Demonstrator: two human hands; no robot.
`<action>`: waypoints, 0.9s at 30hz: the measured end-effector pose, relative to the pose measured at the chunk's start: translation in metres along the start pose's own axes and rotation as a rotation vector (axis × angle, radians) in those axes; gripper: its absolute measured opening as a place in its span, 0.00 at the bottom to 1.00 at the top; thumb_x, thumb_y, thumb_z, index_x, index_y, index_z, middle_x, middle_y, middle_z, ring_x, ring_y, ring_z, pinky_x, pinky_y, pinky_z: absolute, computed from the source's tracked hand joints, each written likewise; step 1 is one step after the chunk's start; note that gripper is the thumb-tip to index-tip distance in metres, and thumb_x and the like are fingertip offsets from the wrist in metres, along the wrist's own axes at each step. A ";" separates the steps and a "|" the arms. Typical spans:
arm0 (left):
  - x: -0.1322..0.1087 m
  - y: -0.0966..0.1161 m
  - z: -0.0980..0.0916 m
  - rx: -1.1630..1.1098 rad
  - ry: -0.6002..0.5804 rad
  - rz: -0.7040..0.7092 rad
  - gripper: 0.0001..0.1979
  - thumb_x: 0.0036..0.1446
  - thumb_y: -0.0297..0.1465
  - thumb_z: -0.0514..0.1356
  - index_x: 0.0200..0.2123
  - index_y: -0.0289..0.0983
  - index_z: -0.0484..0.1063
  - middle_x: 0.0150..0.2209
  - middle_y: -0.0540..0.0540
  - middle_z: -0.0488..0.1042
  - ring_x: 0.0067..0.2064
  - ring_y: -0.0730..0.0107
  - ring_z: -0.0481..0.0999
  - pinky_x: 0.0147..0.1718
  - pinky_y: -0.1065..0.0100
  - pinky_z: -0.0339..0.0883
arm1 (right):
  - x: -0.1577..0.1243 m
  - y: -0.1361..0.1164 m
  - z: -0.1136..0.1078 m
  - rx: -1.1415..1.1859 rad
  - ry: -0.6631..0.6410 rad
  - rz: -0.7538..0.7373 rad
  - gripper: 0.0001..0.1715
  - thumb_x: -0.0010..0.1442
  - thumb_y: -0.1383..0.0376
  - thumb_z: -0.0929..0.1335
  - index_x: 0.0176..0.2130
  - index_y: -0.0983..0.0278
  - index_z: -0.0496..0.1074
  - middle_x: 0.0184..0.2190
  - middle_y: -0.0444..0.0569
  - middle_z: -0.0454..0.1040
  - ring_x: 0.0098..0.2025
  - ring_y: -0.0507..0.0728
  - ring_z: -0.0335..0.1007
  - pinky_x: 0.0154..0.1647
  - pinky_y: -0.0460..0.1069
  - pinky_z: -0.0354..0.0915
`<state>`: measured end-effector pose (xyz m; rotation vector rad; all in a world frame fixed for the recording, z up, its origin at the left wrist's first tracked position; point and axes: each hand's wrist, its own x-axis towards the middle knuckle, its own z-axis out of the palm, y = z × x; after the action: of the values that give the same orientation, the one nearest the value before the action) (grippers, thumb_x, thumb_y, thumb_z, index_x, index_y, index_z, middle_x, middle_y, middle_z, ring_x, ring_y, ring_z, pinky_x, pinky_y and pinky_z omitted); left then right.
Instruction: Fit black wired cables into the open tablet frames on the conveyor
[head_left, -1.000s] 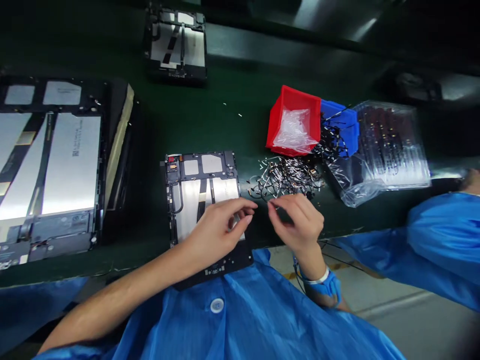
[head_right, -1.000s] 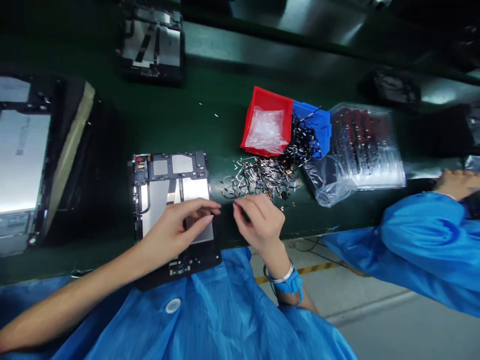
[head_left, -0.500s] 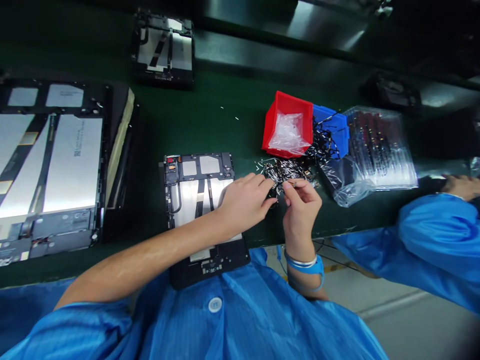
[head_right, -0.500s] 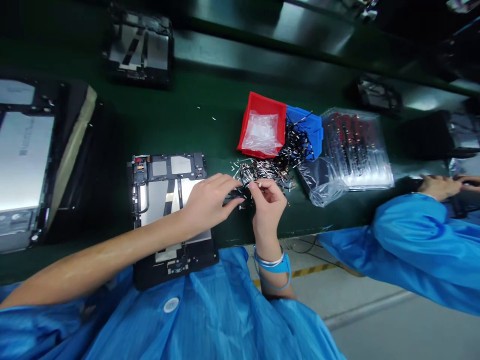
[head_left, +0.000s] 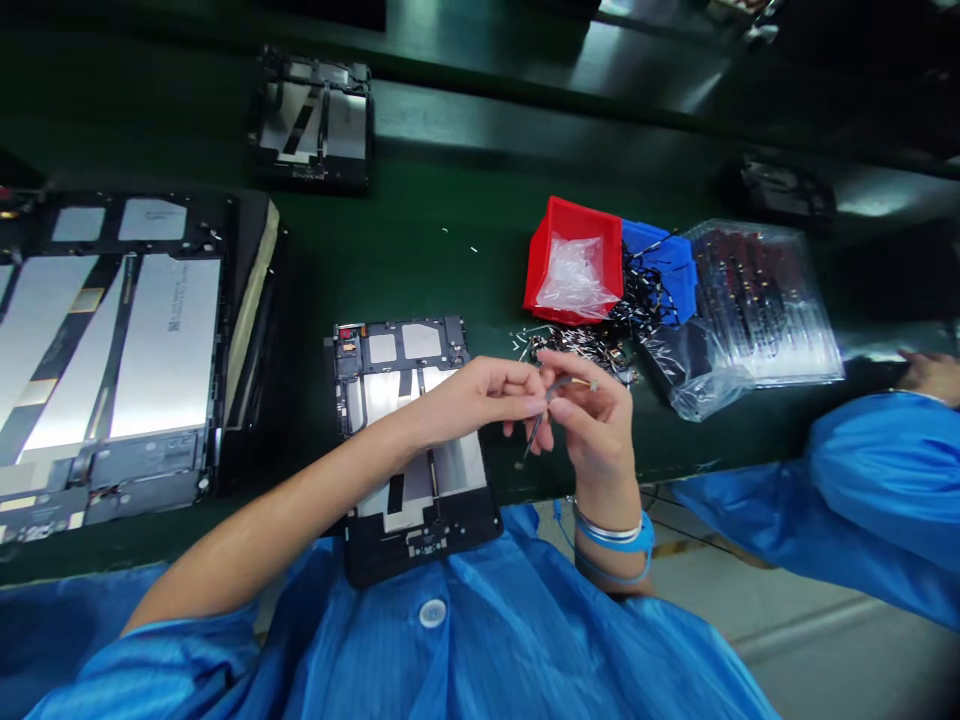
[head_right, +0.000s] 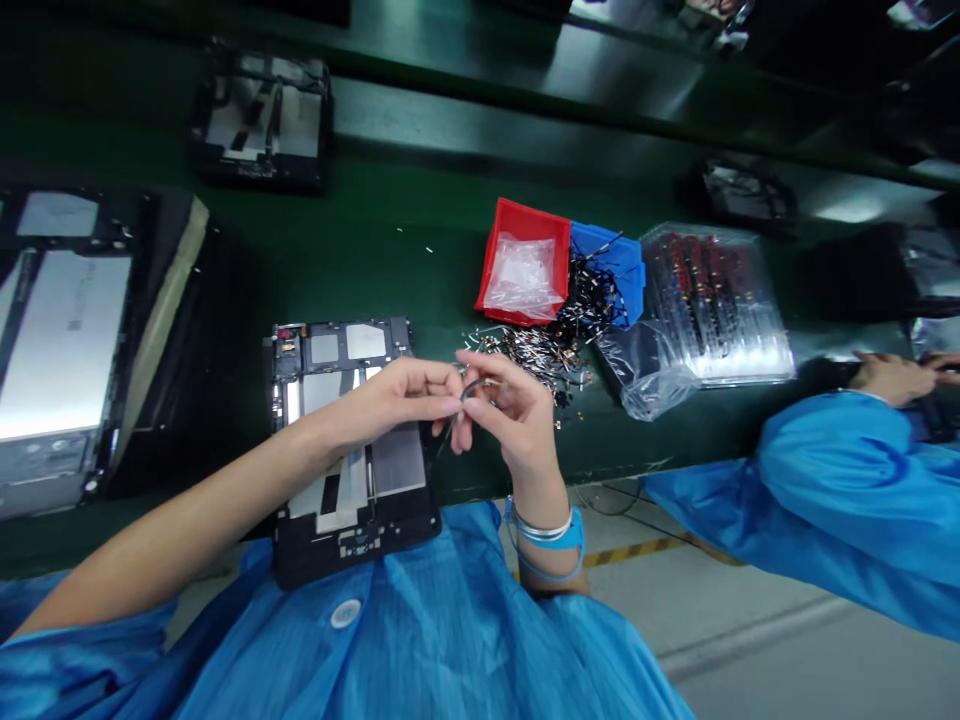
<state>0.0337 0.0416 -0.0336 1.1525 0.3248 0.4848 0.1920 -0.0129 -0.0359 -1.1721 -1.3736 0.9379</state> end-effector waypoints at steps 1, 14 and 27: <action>-0.002 0.000 -0.003 -0.114 -0.088 -0.023 0.10 0.60 0.34 0.58 0.29 0.35 0.68 0.28 0.45 0.77 0.30 0.71 0.76 0.28 0.71 0.64 | 0.002 -0.001 -0.001 0.038 -0.046 -0.036 0.11 0.56 0.56 0.71 0.38 0.59 0.77 0.27 0.43 0.72 0.22 0.50 0.66 0.22 0.48 0.65; -0.034 -0.002 0.008 0.135 0.410 -0.056 0.07 0.60 0.29 0.57 0.34 0.32 0.74 0.27 0.45 0.78 0.24 0.73 0.76 0.27 0.72 0.69 | 0.010 -0.011 0.022 -0.304 0.218 0.021 0.06 0.51 0.68 0.74 0.32 0.61 0.74 0.25 0.41 0.74 0.26 0.50 0.70 0.24 0.45 0.63; -0.039 -0.007 -0.002 0.273 0.481 0.031 0.14 0.62 0.26 0.53 0.45 0.33 0.76 0.33 0.43 0.80 0.28 0.71 0.78 0.25 0.72 0.69 | 0.031 -0.010 0.013 -0.768 0.100 -0.401 0.08 0.60 0.70 0.68 0.30 0.60 0.76 0.28 0.46 0.80 0.30 0.54 0.75 0.28 0.48 0.68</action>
<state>0.0004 0.0208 -0.0406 1.2980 0.8103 0.7629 0.1791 0.0161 -0.0206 -1.3848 -1.8641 0.0408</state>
